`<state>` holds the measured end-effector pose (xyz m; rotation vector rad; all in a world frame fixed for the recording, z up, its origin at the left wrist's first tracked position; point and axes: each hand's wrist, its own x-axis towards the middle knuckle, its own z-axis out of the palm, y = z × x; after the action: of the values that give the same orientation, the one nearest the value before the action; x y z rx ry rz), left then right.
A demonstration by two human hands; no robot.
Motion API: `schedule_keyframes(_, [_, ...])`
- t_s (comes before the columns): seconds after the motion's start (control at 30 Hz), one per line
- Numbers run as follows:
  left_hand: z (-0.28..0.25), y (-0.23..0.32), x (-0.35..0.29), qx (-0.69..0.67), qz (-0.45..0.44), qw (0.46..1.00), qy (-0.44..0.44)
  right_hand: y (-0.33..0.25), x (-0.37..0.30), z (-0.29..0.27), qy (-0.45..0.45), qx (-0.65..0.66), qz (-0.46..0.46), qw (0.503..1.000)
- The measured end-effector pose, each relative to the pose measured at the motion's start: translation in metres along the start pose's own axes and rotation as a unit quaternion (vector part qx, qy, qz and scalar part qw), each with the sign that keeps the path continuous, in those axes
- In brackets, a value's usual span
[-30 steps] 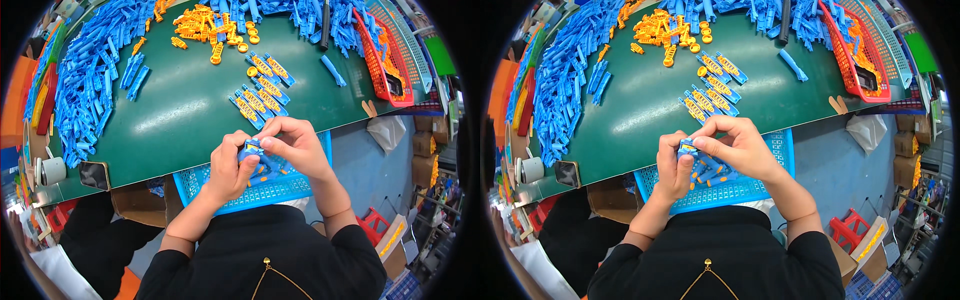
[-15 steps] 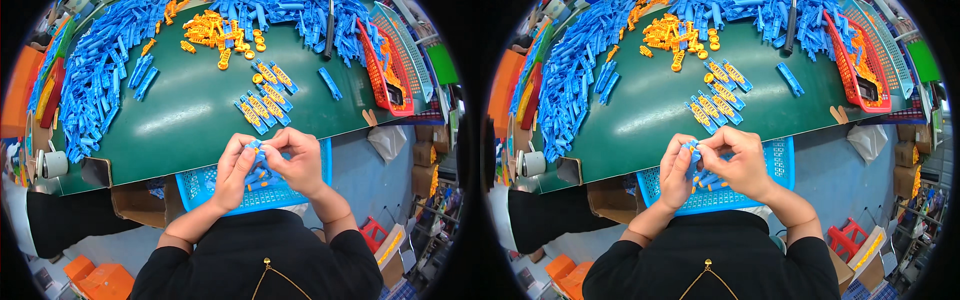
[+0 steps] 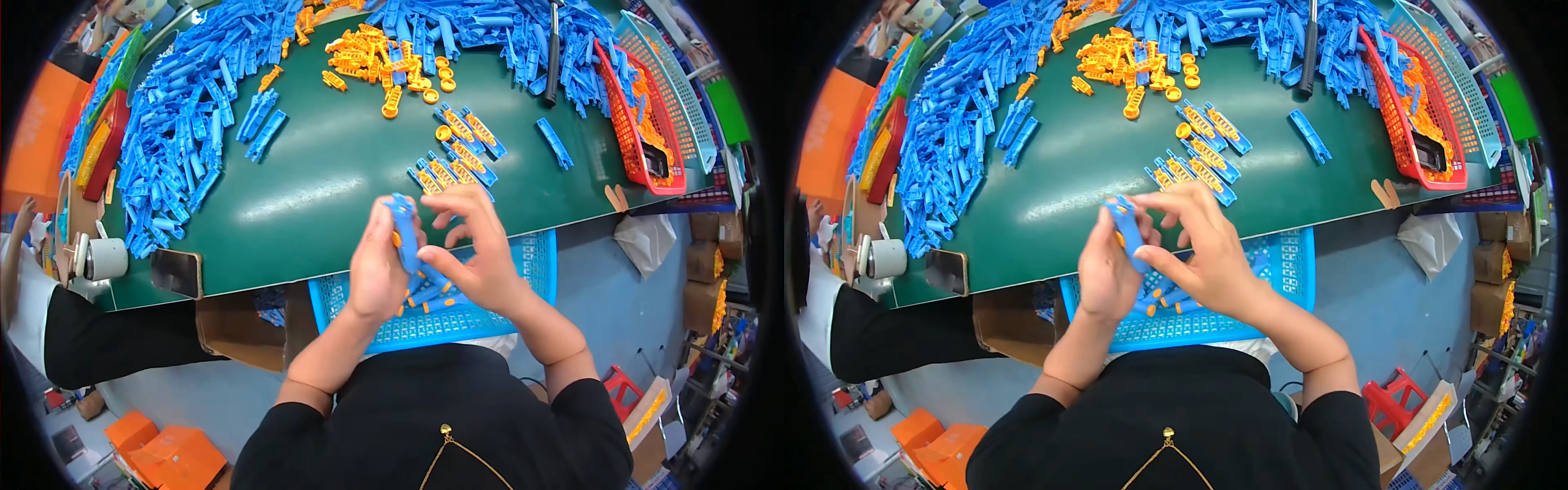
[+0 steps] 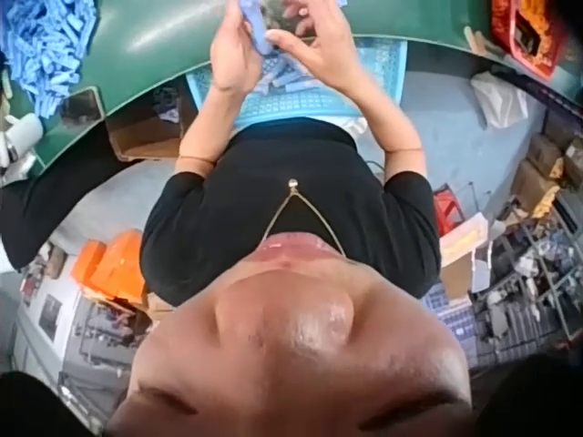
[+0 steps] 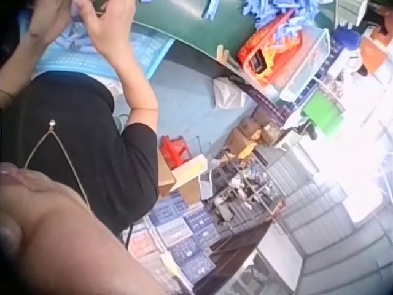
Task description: Assembling plastic toy components at a factory workbench.
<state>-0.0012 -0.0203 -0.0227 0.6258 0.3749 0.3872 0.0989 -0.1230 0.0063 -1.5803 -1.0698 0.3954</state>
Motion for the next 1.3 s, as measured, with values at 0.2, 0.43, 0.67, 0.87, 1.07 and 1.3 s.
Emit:
schedule_keyframes(0.2, [0.003,-0.009,-0.008,0.095,-0.022,0.994,-0.055,0.006,-0.002,0.001,0.040,-0.083,-0.093,0.991])
schedule_keyframes(0.43, [0.002,-0.014,-0.011,-0.005,-0.046,0.996,-0.069,0.008,-0.012,0.005,0.048,0.012,-0.018,0.999])
schedule_keyframes(0.67, [0.012,-0.029,-0.020,0.027,0.034,0.997,0.070,-0.002,-0.018,0.000,0.000,0.050,0.038,0.998])
schedule_keyframes(0.87, [0.015,0.000,-0.022,-0.075,0.089,0.993,0.028,-0.023,-0.001,-0.016,0.058,0.110,0.011,0.992])
schedule_keyframes(1.07, [-0.010,0.012,-0.022,-0.142,0.004,0.989,0.029,-0.016,0.021,-0.024,0.099,0.173,0.007,0.980])
schedule_keyframes(1.3, [-0.024,-0.022,-0.029,-0.219,-0.082,0.968,0.088,-0.070,0.056,0.075,-0.159,0.174,-0.211,0.949])
